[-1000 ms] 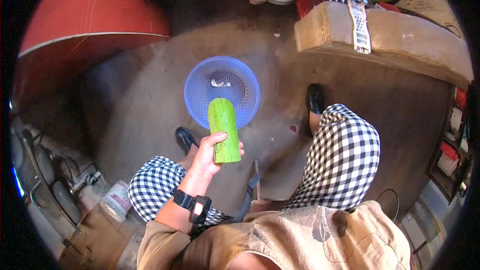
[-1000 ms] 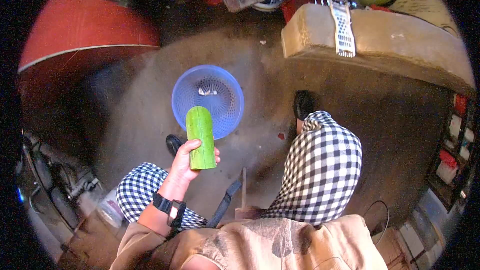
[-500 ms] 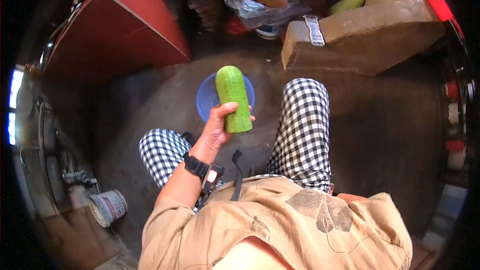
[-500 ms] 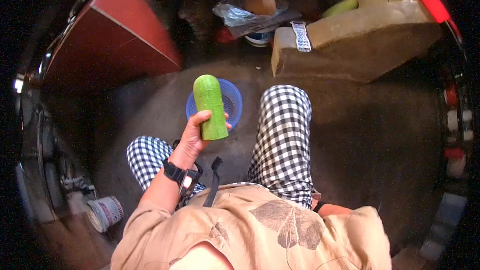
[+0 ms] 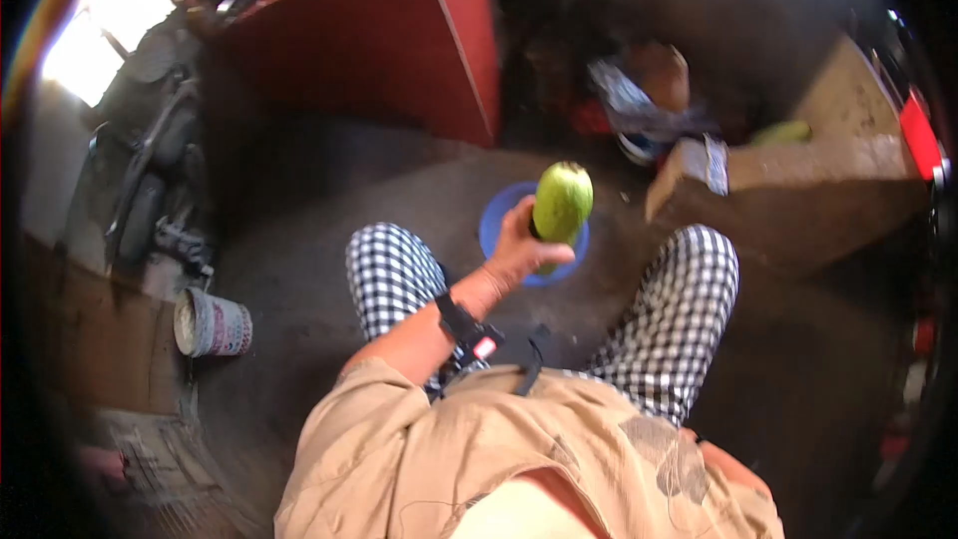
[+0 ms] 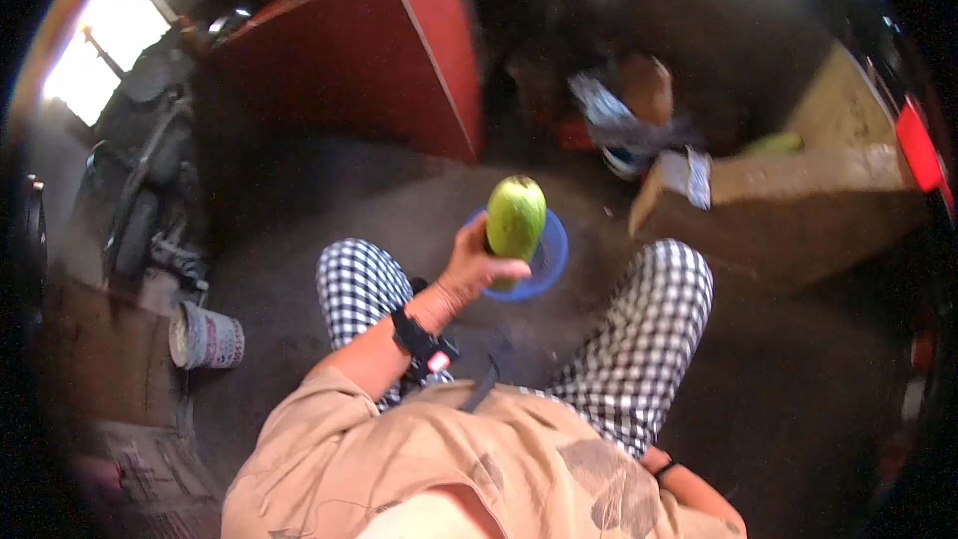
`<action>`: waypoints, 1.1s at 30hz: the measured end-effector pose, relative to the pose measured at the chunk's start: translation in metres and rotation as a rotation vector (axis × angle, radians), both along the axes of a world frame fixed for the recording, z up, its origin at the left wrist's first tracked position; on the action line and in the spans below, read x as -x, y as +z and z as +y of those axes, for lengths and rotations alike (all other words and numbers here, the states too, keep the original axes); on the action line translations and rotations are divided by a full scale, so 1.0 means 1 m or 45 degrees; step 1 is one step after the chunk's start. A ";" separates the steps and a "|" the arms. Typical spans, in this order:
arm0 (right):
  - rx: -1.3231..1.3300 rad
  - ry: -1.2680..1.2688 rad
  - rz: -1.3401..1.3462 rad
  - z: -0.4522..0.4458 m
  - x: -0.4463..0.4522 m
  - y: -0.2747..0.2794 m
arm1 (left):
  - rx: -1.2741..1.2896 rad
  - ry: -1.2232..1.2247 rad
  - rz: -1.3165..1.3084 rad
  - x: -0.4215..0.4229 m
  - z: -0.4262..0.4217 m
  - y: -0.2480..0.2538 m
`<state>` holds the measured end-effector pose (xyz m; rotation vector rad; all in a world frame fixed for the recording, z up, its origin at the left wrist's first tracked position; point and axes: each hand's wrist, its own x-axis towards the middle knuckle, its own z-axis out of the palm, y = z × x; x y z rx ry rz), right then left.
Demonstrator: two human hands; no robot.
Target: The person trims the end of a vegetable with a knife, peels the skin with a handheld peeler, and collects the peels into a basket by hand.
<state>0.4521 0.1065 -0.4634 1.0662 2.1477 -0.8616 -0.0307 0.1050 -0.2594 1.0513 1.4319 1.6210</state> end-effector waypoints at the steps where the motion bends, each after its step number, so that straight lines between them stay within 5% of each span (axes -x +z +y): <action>1: -0.058 0.023 0.022 0.016 0.000 0.003 | 0.052 0.030 -0.066 0.005 -0.002 -0.006; 3: -0.314 0.004 0.127 0.061 -0.012 0.025 | 0.172 0.071 -0.213 0.007 -0.007 -0.012; 6: -0.873 -0.304 0.906 0.179 -0.005 0.075 | 0.293 0.135 -0.378 0.008 0.005 -0.007; 7: -0.772 -0.464 0.930 0.216 0.014 0.117 | 0.324 0.155 -0.422 0.006 0.015 -0.004; 12: -1.033 -0.079 1.597 0.323 0.129 0.217 | 0.316 0.220 -0.416 0.011 0.019 0.007; 20: -0.747 0.513 1.777 0.286 0.333 0.420 | 0.283 0.329 -0.605 0.088 0.021 0.010; 23: -0.716 0.624 1.578 0.289 0.414 0.480 | 0.240 0.437 -0.704 0.127 0.013 0.009; 28: -0.606 0.612 1.401 0.326 0.575 0.520 | 0.085 0.620 -0.806 0.166 -0.007 -0.023; 33: -1.016 0.764 1.399 0.337 0.735 0.510 | 0.192 0.674 -1.330 0.181 -0.008 -0.002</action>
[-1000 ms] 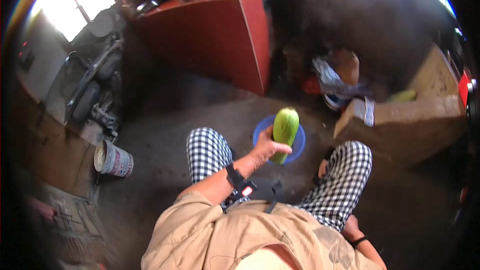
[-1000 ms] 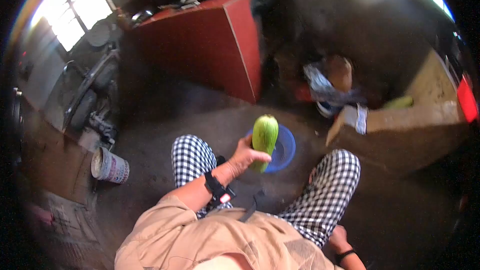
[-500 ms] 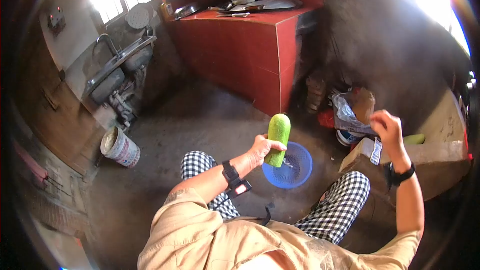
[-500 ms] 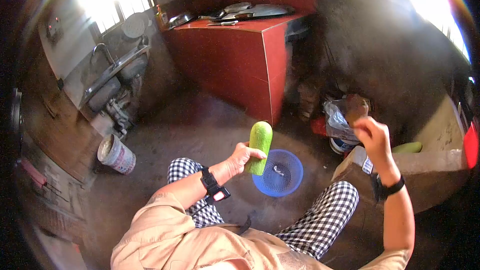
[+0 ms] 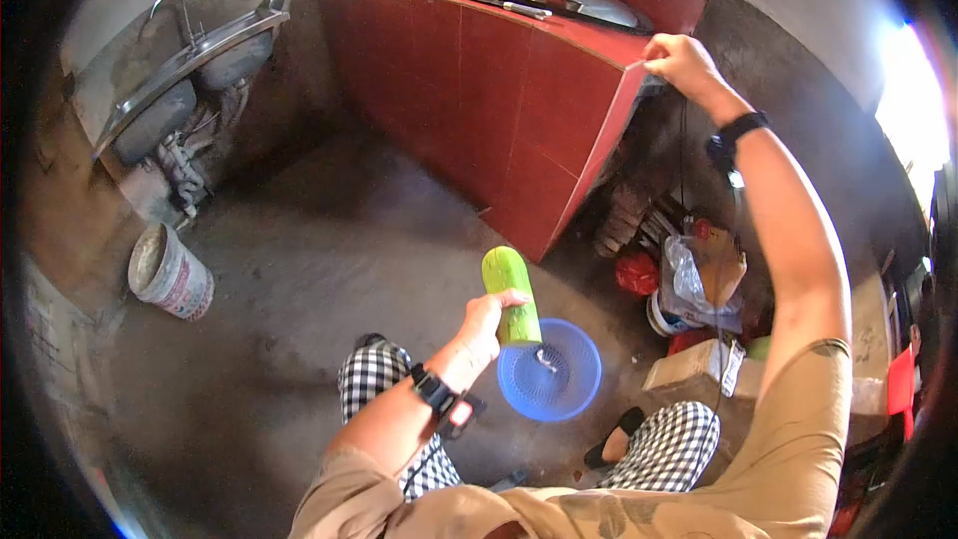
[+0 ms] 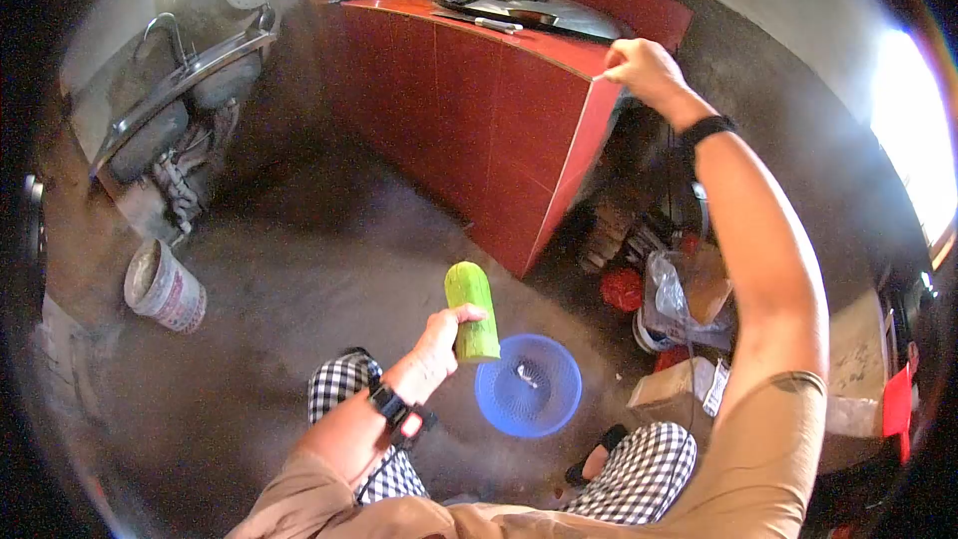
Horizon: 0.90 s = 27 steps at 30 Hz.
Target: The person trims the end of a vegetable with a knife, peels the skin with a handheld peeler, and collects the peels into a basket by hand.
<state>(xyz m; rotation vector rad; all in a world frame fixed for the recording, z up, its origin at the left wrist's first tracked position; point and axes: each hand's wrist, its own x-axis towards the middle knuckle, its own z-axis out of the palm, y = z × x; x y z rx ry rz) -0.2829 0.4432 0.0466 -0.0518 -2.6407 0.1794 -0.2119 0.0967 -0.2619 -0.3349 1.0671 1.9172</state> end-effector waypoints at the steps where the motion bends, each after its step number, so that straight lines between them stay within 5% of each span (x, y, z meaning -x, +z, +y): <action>1: -0.044 -0.001 0.013 -0.001 0.032 -0.008 | -0.014 -0.005 -0.002 0.002 -0.002 0.009; 3: -0.107 -0.062 0.209 -0.010 0.088 -0.031 | -0.030 -0.010 -0.010 0.001 -0.009 0.024; 15: -0.359 -0.377 0.025 -0.019 0.255 -0.083 | 0.012 -0.115 0.011 0.025 -0.020 0.027; 20: -0.446 -0.290 0.282 -0.027 0.226 -0.078 | -0.027 -0.121 0.010 0.025 -0.019 0.035; 23: -0.545 -0.330 0.090 -0.047 0.162 -0.060 | -0.039 -0.160 0.075 0.021 -0.019 0.032; 27: 0.022 -0.156 0.256 -0.016 0.024 -0.082 | 0.002 -0.212 0.404 0.017 -0.016 0.036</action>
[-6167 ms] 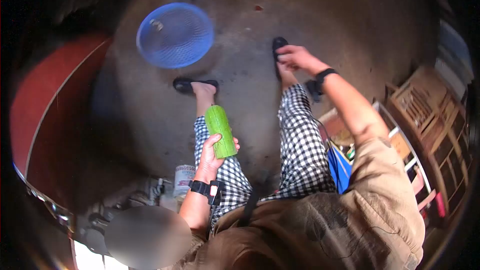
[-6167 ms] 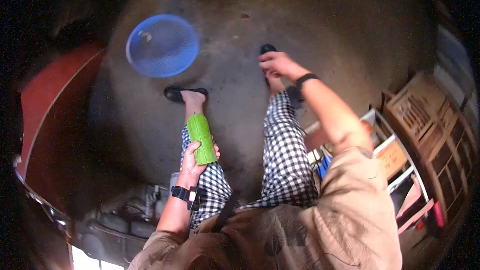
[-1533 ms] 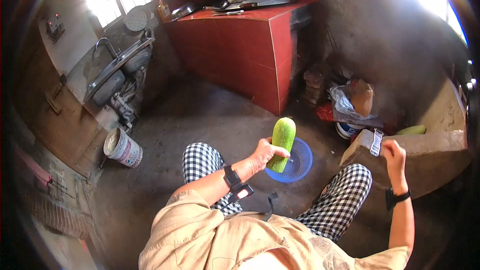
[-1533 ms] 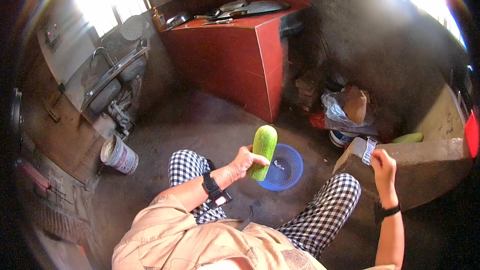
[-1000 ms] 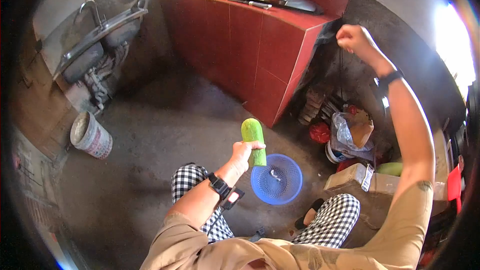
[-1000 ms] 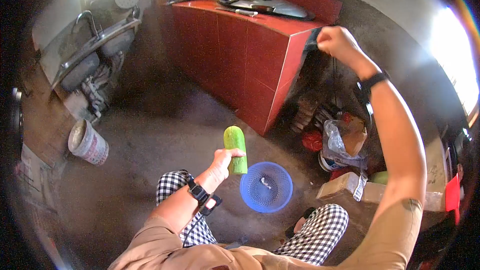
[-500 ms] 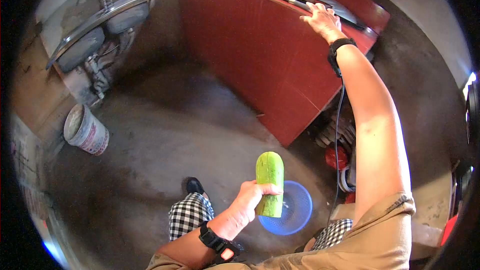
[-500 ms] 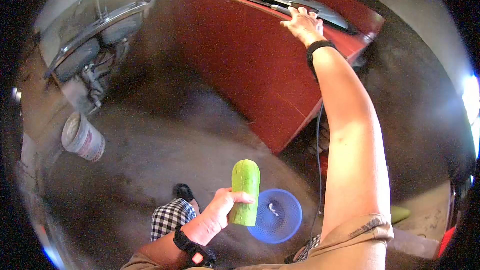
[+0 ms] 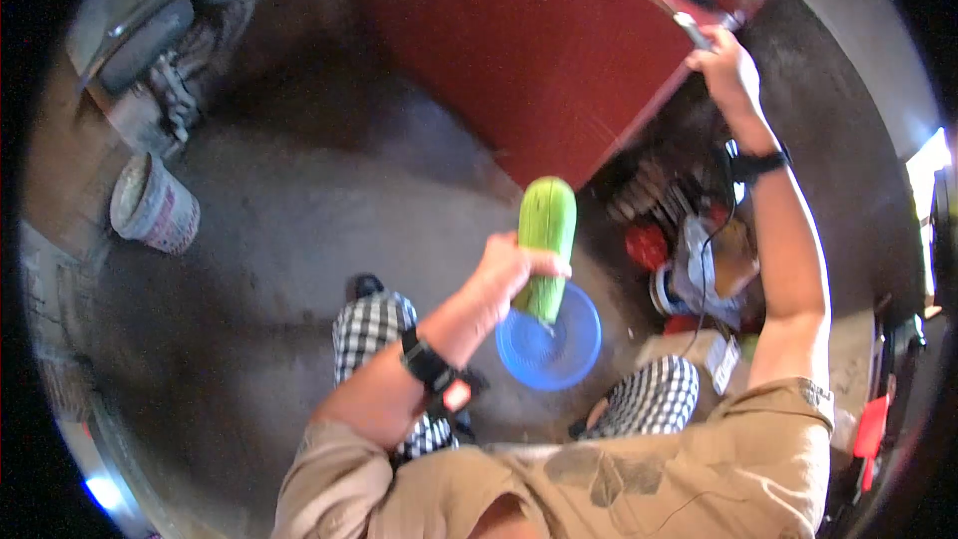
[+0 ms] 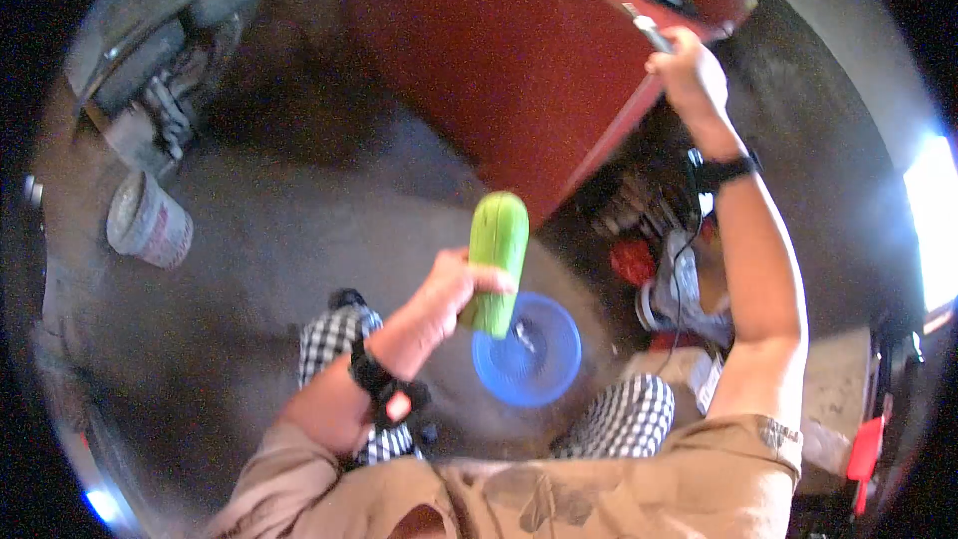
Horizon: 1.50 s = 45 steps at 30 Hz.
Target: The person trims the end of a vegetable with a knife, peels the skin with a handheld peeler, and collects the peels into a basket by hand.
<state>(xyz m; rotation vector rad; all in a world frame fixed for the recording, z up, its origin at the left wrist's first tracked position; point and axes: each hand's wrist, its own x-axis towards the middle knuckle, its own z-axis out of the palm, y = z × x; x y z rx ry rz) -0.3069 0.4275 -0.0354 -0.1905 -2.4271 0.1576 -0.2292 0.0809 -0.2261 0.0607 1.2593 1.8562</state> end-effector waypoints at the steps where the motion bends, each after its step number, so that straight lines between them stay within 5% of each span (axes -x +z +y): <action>1: 0.747 0.055 -0.105 -0.028 -0.063 0.004 | -0.092 -0.036 0.106 -0.002 0.002 -0.005; 2: 1.422 0.257 -0.101 -0.024 -0.120 0.000 | -0.089 -0.038 0.186 -0.007 0.004 -0.002; 7: 2.040 0.217 0.081 -0.030 -0.431 -0.026 | -0.154 -0.191 0.320 -0.036 0.014 -0.014; 9: 1.693 -0.238 0.446 -0.063 -0.536 0.010 | -0.180 -0.269 0.310 -0.052 0.018 -0.016; 12: 1.182 -0.441 0.277 -0.100 -0.664 0.070 | -0.206 -0.341 0.313 -0.072 0.025 -0.031; 16: 1.140 -0.787 0.166 -0.135 -0.756 0.067 | -0.222 -0.445 0.001 -0.102 0.033 -0.041; 21: 1.342 -0.846 0.243 -0.157 -0.689 -0.062 | -0.217 -0.550 -0.029 -0.127 0.020 -0.053; 26: 1.501 -0.288 0.216 -0.152 -0.556 -0.168 | -0.104 -0.497 0.344 -0.148 0.001 -0.049; 32: 0.396 0.077 -0.168 -0.197 -0.427 -0.228 | 0.035 -0.544 0.245 -0.159 -0.005 -0.082; 42: 0.392 0.080 -0.508 -0.211 -0.398 -0.228 | 0.144 -0.554 0.192 -0.152 0.014 -0.141; 45: 0.832 0.041 -0.773 -0.221 -0.396 -0.170 | 0.202 -0.562 0.465 -0.150 0.019 -0.140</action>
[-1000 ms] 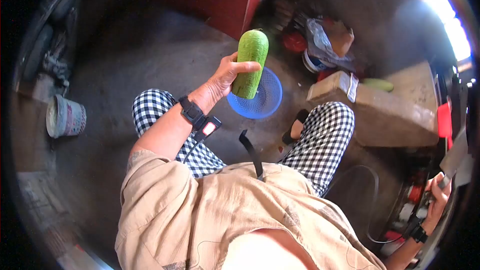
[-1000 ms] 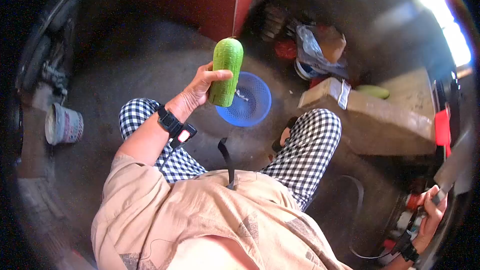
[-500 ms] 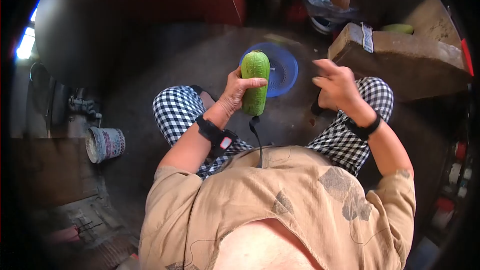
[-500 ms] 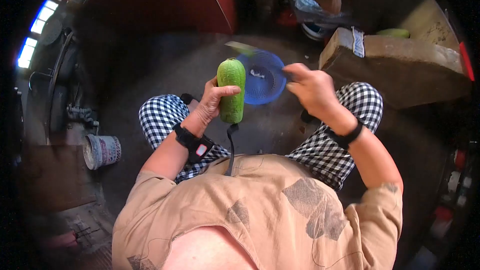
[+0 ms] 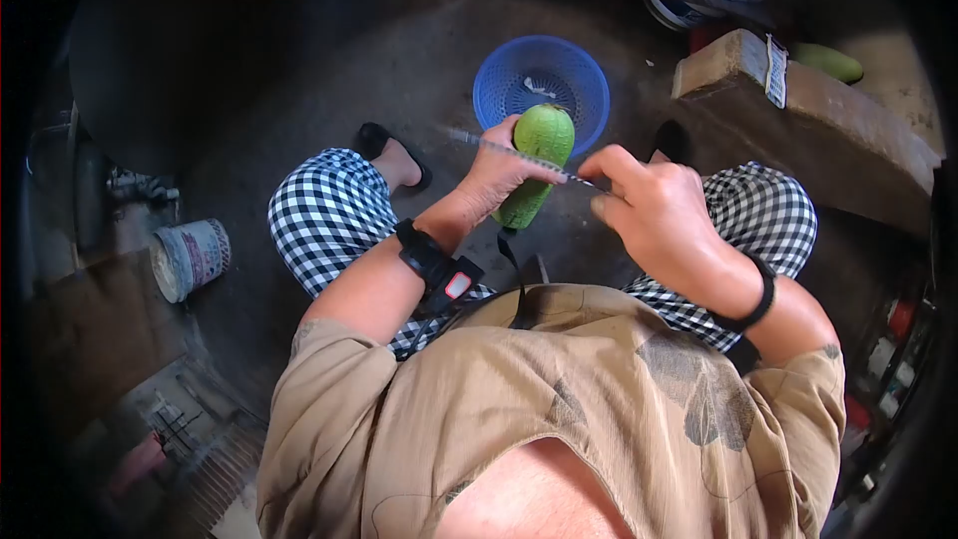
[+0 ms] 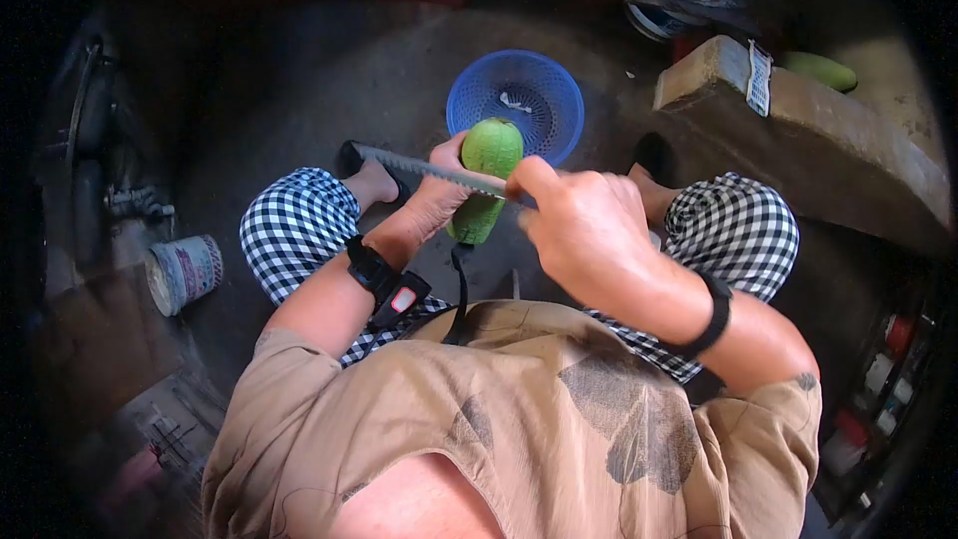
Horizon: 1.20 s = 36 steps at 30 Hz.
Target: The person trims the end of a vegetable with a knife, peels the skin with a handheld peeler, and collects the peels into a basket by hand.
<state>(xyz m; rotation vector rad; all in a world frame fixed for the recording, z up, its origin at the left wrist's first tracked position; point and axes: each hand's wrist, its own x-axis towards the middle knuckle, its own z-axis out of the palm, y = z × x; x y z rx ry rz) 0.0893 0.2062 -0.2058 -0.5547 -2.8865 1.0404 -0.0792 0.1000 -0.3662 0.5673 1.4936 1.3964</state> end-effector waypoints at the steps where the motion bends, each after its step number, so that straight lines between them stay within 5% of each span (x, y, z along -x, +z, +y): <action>1: 0.367 -0.060 -0.026 -0.002 -0.001 0.013 | 0.004 -0.008 0.071 0.000 0.001 0.004; 3: 0.789 -0.150 -0.095 -0.011 0.001 0.027 | 0.036 -0.035 0.220 -0.001 0.000 -0.002; 6: -0.175 0.005 0.243 -0.001 0.008 -0.023 | 0.103 -0.017 0.293 -0.004 -0.003 -0.018; 9: -0.511 0.022 0.286 0.019 0.011 -0.079 | 0.089 -0.142 0.296 -0.001 -0.001 -0.001; 13: -0.493 -0.026 0.424 0.013 0.005 -0.119 | -0.010 -0.150 0.576 -0.002 -0.002 0.006; 28: -0.508 0.005 0.474 0.010 0.026 -0.133 | 0.047 -0.058 0.729 -0.006 -0.001 -0.011; 31: -0.489 0.029 0.449 0.011 0.025 -0.135 | 0.090 -0.236 1.098 -0.003 0.002 -0.014; 36: -0.452 0.066 0.413 0.011 0.023 -0.136 | 0.013 0.062 1.128 -0.009 0.001 -0.016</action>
